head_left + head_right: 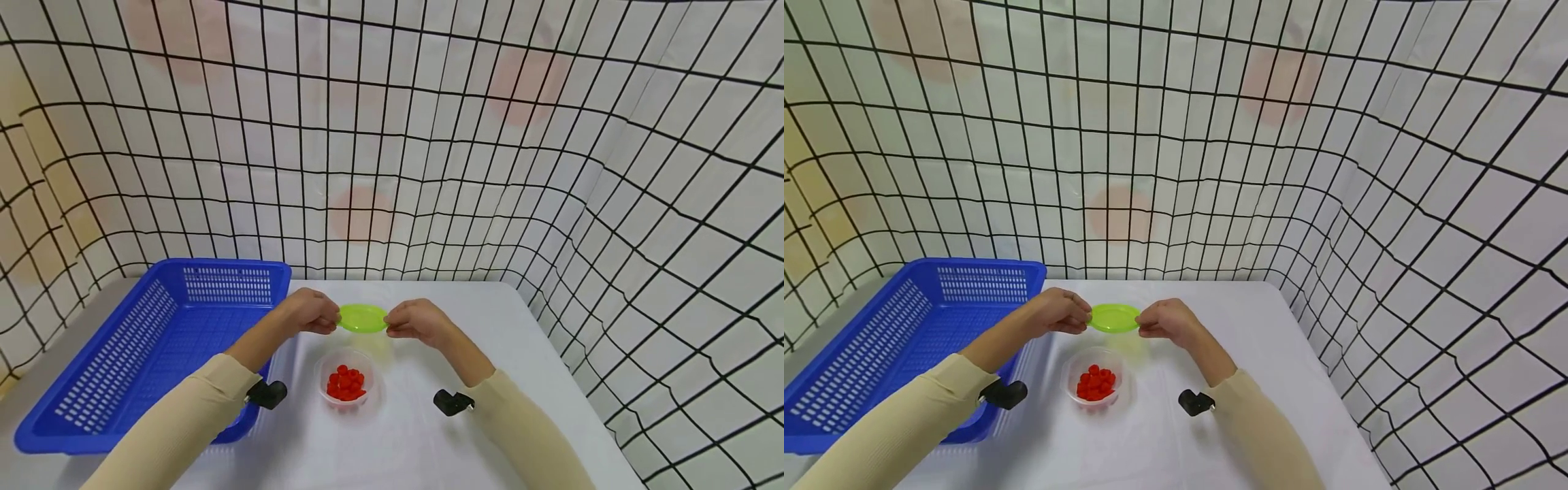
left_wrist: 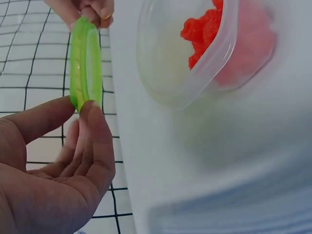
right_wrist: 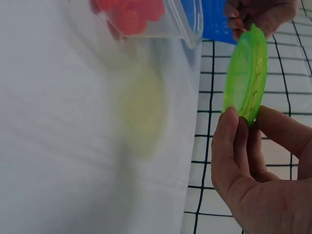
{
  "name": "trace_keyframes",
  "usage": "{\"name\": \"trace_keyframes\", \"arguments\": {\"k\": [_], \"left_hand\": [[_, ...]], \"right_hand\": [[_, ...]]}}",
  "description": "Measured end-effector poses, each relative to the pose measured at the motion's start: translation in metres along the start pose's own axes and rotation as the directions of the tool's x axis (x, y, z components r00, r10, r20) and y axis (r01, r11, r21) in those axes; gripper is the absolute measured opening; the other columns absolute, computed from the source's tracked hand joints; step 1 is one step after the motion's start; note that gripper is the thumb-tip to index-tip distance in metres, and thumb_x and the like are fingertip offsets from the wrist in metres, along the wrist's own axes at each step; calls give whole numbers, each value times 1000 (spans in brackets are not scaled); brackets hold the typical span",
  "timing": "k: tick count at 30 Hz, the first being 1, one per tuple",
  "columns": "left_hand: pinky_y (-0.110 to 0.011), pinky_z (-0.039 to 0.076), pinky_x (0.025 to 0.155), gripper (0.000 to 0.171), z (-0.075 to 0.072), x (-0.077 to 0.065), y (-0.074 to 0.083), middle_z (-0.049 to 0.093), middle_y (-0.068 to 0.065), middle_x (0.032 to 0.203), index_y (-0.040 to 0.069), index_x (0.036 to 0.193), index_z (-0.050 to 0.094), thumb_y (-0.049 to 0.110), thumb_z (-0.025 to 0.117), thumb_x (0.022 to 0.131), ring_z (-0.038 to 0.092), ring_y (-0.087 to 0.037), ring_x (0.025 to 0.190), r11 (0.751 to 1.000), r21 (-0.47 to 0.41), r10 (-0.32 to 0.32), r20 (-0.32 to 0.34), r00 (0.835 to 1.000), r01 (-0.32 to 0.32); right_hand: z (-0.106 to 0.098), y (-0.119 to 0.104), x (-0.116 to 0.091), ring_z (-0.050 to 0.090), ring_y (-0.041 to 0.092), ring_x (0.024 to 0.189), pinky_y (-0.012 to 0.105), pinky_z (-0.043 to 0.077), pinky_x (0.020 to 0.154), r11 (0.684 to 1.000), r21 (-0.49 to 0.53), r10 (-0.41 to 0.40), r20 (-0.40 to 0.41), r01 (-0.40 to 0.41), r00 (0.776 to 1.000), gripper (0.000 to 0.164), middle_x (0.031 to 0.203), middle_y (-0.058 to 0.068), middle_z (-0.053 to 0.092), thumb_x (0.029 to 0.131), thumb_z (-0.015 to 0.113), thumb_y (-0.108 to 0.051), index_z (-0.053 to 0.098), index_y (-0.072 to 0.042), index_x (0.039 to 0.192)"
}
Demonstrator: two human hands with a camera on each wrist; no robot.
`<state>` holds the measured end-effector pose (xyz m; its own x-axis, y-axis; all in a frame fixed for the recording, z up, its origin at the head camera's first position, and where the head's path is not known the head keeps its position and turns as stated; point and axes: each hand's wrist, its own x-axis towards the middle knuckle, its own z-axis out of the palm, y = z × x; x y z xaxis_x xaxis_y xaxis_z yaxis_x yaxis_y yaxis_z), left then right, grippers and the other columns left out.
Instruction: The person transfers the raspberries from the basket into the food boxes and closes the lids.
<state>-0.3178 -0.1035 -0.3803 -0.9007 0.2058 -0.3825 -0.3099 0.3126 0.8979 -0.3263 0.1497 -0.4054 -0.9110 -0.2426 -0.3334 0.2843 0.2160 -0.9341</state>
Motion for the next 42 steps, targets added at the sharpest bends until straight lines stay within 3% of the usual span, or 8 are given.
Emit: {"name": "trace_keyframes", "arguments": {"k": [3, 7, 10, 18, 32, 42], "left_hand": [[-31, 63, 76, 48, -4, -11, 1, 72, -11, 87, -7, 135, 51, 3, 68, 92, 70, -17, 68, 1000, 6, 3, 48, 999, -3], [-31, 63, 77, 54, -8, -23, 0, 73, -14, 94, -2, 142, 48, 5, 68, 92, 71, -19, 71, 999, 39, -24, 103, 994, 20], [-33, 63, 78, 49, -10, -30, -3, 73, -17, 99, -3, 138, 53, 3, 69, 92, 73, -22, 76, 997, 64, -41, 122, 992, 33], [-35, 64, 78, 39, -10, -43, -12, 71, -20, 103, -6, 125, 58, -4, 70, 88, 75, -27, 80, 991, 129, -64, 134, 989, 46], [-38, 64, 79, 42, -2, -54, -19, 69, -22, 112, -10, 126, 59, -11, 67, 85, 76, -31, 89, 979, 202, -73, 155, 985, 40], [-41, 61, 89, 49, 7, -67, -19, 66, -25, 121, -16, 138, 49, 7, 59, 97, 69, -32, 105, 989, 148, -37, 118, 992, 19]], "right_hand": [[3, -3, -7, 71, 19, 76, 32, 64, 77, 999, -31, 10, 35, -9, 999, 24, 91, 13, 71, 93, 68, -4, 62, 8, 113], [5, -6, -15, 72, 22, 76, 34, 64, 77, 997, -54, 50, 88, -46, 995, 38, 98, 16, 71, 93, 68, -5, 58, 2, 130], [8, -8, -21, 73, 23, 75, 34, 64, 76, 994, -85, 75, 139, -64, 987, 42, 99, 16, 71, 94, 68, -6, 58, -2, 134], [20, -1, -33, 70, 19, 66, 31, 64, 70, 986, -155, 87, 209, -55, 974, 34, 94, 15, 70, 95, 66, -10, 59, -3, 127], [36, 21, -47, 67, 17, 59, 28, 62, 62, 984, -168, 100, 201, -66, 974, 31, 84, 15, 69, 94, 66, -7, 55, -3, 122], [39, 25, -52, 68, 17, 59, 31, 63, 63, 982, -191, 46, 167, -14, 985, 33, 79, 14, 70, 93, 67, -9, 55, -3, 123]]}}
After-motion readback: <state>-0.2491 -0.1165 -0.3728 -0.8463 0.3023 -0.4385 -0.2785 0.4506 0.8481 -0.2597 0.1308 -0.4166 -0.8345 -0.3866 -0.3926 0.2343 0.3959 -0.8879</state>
